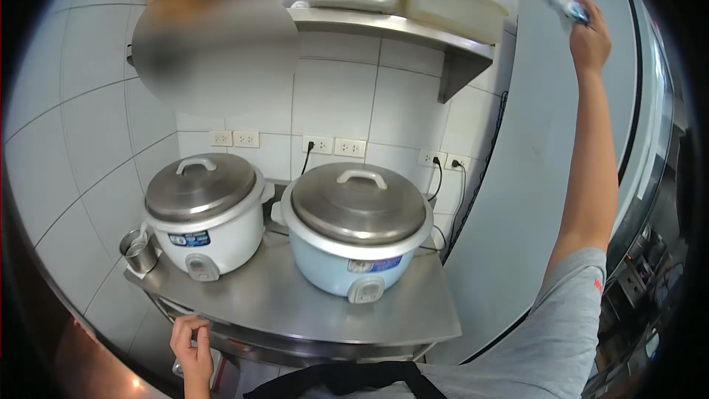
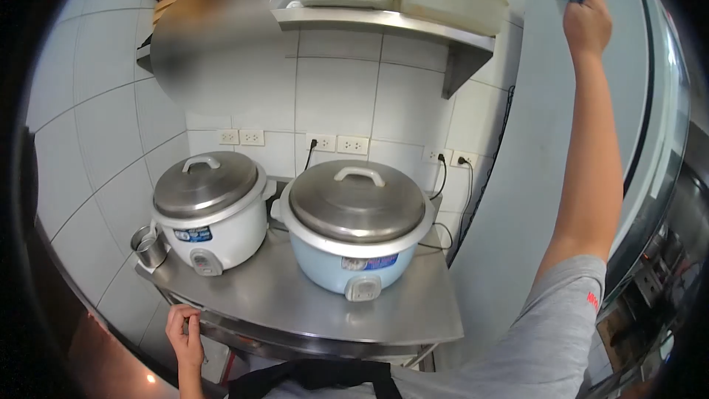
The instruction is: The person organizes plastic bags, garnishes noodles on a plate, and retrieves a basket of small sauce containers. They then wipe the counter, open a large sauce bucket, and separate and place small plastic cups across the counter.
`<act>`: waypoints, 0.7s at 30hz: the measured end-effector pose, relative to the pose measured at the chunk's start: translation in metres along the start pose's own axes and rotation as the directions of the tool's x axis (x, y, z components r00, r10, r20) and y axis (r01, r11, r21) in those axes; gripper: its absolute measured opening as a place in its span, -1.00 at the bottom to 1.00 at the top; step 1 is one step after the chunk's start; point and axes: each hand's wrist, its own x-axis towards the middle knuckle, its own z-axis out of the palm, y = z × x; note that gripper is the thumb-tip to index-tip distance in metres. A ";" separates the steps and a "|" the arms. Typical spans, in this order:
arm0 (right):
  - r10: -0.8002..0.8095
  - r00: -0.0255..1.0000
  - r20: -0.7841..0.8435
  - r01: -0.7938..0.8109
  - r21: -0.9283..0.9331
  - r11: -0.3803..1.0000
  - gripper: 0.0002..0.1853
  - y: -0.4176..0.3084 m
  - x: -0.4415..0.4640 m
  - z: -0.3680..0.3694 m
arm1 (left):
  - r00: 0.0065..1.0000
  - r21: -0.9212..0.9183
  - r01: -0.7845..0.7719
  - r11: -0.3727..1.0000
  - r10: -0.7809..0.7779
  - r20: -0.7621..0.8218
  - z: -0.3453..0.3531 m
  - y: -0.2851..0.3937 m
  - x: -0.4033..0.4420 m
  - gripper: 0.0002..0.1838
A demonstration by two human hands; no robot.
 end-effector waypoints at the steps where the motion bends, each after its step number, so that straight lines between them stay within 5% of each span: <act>1: 0.026 0.999 0.036 -0.025 -0.039 0.999 -0.44 0.008 0.007 0.023 | 1.000 -0.002 0.004 1.000 -0.004 0.010 0.010 -0.007 0.008 -0.89; 5: -0.004 0.949 0.316 0.020 -0.050 0.999 -0.43 0.023 0.020 0.086 | 0.996 0.087 -0.085 0.993 0.085 0.003 0.035 -0.009 0.029 -0.84; 8: -0.307 0.938 0.164 0.345 -0.332 0.878 -0.44 0.031 0.033 0.134 | 0.997 0.131 0.006 0.991 0.004 -0.083 0.049 -0.017 0.030 -0.86; 11: -0.254 0.950 0.180 0.304 -0.365 0.880 -0.48 0.026 0.044 0.185 | 0.993 0.112 0.067 0.991 -0.056 -0.100 0.070 -0.010 0.039 -0.80; 14: 0.128 0.768 0.628 0.123 -0.340 0.932 -0.52 0.031 0.046 0.261 | 0.998 0.168 0.035 0.985 -0.025 -0.064 0.094 -0.006 0.043 -0.75; 18: -0.059 0.990 0.131 0.064 -0.029 0.998 -0.49 0.062 0.005 0.324 | 0.999 0.263 0.013 0.965 -0.024 0.036 0.115 0.006 0.043 -0.74; 21: 0.020 0.950 0.311 0.005 -0.081 0.997 -0.53 0.046 0.009 0.342 | 0.996 0.399 0.064 0.915 -0.086 0.038 0.111 0.016 0.034 -0.75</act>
